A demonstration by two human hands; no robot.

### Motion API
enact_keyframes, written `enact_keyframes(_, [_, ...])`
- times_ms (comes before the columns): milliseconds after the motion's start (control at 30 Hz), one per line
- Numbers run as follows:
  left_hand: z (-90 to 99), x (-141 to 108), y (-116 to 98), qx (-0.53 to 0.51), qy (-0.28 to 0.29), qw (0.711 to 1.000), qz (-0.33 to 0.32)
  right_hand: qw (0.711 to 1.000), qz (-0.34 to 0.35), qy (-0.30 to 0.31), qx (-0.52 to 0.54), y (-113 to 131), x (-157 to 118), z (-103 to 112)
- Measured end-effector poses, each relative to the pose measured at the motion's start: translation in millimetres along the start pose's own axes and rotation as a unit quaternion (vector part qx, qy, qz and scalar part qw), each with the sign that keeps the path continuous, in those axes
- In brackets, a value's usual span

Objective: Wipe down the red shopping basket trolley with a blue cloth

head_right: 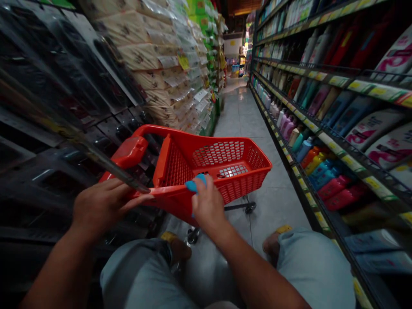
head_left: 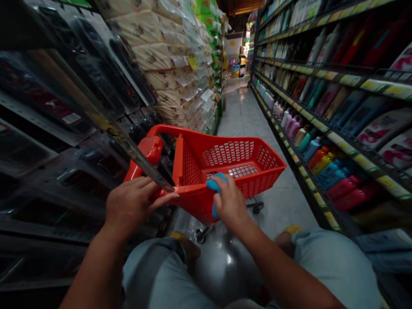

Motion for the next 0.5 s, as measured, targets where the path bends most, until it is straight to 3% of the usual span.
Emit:
enact_keyframes(67, [4.9,1.8,-4.4,-0.007,-0.004,1.000,-0.027,0.996,0.072,-0.004,0.043,14.9,-11.5,-10.9])
enact_keyframes(133, [9.3,0.7,-8.7,-0.018,-0.007,0.999,-0.048,0.996,0.067,-0.024,0.060,-4.2,-5.2,-10.1])
enact_keyframes(200, [11.6,-2.2,-12.2,-0.019,-0.008,0.999,-0.045,0.995,-0.018,-0.074,0.068,-46.8,11.3,-2.2])
enact_keyframes(267, [11.8,-4.6,-15.9,0.004,-0.009,1.000,-0.024,0.975,-0.136,-0.153,0.086,-87.6,20.2,3.4])
enact_keyframes(333, [10.3,-4.0,-22.1,0.042,-0.007,0.999,-0.013,0.952,-0.190,-0.216,0.109,-100.7,12.2,-4.1])
enact_keyframes(400, [8.7,0.6,-30.3,0.081,-0.003,0.997,-0.018,0.957,-0.132,-0.227,0.125,-82.7,-6.5,-25.8])
enact_keyframes(500, [9.2,11.4,-44.6,0.100,-0.003,0.994,-0.042,0.980,0.036,-0.155,0.120,-47.4,-28.0,-64.4])
Point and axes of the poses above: each hand's wrist, its own x-axis towards the middle knuckle, its own z-axis out of the back of the hand, y = z × x, the point moved 5 cm from there along x, towards the middle knuckle, and after that the axes turned 12 degrees about -z, right-handed, at the moved point
